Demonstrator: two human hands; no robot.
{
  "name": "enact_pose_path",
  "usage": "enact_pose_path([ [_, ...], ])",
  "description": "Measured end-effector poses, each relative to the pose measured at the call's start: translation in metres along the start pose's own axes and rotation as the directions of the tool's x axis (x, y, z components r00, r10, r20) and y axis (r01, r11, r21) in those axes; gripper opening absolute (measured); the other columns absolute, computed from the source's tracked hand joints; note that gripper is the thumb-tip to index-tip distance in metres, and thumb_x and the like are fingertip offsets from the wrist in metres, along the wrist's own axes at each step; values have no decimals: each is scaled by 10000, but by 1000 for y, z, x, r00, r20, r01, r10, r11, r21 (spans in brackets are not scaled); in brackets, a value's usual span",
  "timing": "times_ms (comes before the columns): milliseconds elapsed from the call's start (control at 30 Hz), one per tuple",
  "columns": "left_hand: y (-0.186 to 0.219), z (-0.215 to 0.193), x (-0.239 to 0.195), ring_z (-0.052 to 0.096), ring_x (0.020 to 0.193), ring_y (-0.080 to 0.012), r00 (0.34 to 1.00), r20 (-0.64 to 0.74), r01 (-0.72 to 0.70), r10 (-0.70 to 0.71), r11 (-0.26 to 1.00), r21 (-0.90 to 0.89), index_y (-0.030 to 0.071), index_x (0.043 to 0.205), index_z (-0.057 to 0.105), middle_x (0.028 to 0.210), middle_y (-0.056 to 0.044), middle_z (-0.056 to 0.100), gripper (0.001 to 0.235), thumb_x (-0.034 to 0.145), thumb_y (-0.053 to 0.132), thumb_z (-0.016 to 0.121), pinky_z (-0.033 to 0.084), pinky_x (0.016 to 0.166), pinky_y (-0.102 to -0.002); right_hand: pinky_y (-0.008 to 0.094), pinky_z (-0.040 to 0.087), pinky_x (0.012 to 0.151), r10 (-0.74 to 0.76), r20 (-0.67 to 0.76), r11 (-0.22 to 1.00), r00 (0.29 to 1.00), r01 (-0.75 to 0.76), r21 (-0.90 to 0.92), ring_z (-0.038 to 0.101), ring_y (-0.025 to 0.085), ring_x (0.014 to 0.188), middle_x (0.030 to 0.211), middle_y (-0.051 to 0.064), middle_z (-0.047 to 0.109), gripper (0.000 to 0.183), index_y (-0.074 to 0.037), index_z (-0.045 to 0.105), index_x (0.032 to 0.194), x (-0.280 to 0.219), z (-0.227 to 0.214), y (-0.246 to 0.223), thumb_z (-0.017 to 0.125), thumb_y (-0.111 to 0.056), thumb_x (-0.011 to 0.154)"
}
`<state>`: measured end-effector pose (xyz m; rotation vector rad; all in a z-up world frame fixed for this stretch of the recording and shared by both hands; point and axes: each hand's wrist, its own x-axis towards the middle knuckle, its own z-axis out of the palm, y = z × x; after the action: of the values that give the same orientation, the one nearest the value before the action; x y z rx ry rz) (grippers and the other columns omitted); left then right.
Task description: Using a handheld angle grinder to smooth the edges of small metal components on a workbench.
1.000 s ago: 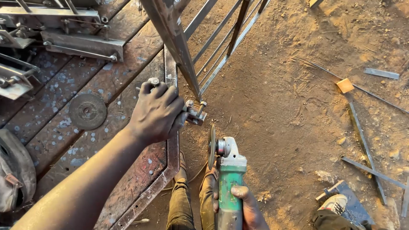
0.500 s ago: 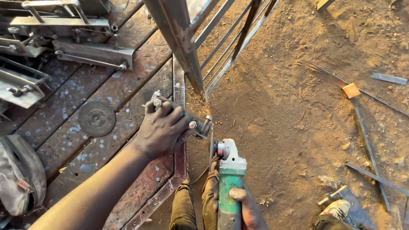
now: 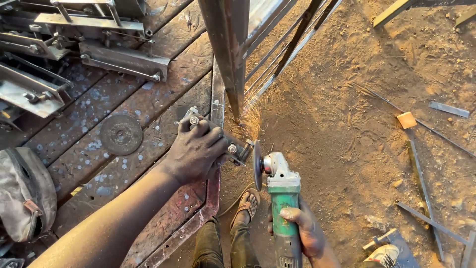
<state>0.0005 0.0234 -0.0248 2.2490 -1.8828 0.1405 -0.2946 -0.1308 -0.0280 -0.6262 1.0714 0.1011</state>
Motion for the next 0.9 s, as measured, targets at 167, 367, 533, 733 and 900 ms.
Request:
enact_pose_path([
  [167, -1, 1, 0, 477, 955, -274, 1000, -12, 7, -7, 1000, 6, 215, 886, 554, 911, 5, 493, 227, 944, 433, 578, 367, 879, -522, 523, 557, 557, 8, -24, 996, 1000, -10, -84, 657, 452, 615, 856, 360, 648, 660, -32, 511, 1338, -4, 3, -17, 636, -69, 691],
  [367, 0, 5, 0, 477, 981, -276, 1000, 12, 19, -19, 1000, 15, 212, 911, 563, 939, 7, 506, 230, 929, 440, 586, 381, 845, -542, 512, 567, 548, -5, -35, 992, 999, 1, -127, 660, 434, 604, 830, 324, 655, 728, -8, 517, 1340, -13, 9, -9, 671, -80, 632],
  [533, -1, 6, 0, 491, 983, -281, 1000, 2, 19, -19, 1000, 14, 207, 941, 574, 950, 0, 518, 244, 911, 447, 605, 383, 838, -531, 520, 563, 565, 67, -4, 998, 998, -67, 12, 667, 436, 622, 856, 346, 676, 648, 44, 578, 1281, -15, -7, 17, 663, -103, 656],
  [733, -1, 6, -1, 487, 981, -286, 1000, 11, 22, -22, 1000, 2, 208, 938, 576, 971, 1, 529, 255, 941, 462, 597, 392, 832, -529, 461, 540, 463, 73, 56, 991, 996, -79, 112, 670, 367, 586, 828, 269, 705, 472, 94, 628, 1089, 0, -11, 27, 637, -203, 723],
  [900, -1, 5, -2, 481, 995, -292, 999, 31, 17, -18, 1000, 12, 202, 923, 581, 958, -4, 535, 275, 919, 476, 588, 374, 849, -537, 474, 606, 598, 198, 350, 883, 916, -322, 343, 694, 364, 650, 877, 247, 675, 730, 25, 571, 1341, 27, -34, 43, 667, -336, 714],
])
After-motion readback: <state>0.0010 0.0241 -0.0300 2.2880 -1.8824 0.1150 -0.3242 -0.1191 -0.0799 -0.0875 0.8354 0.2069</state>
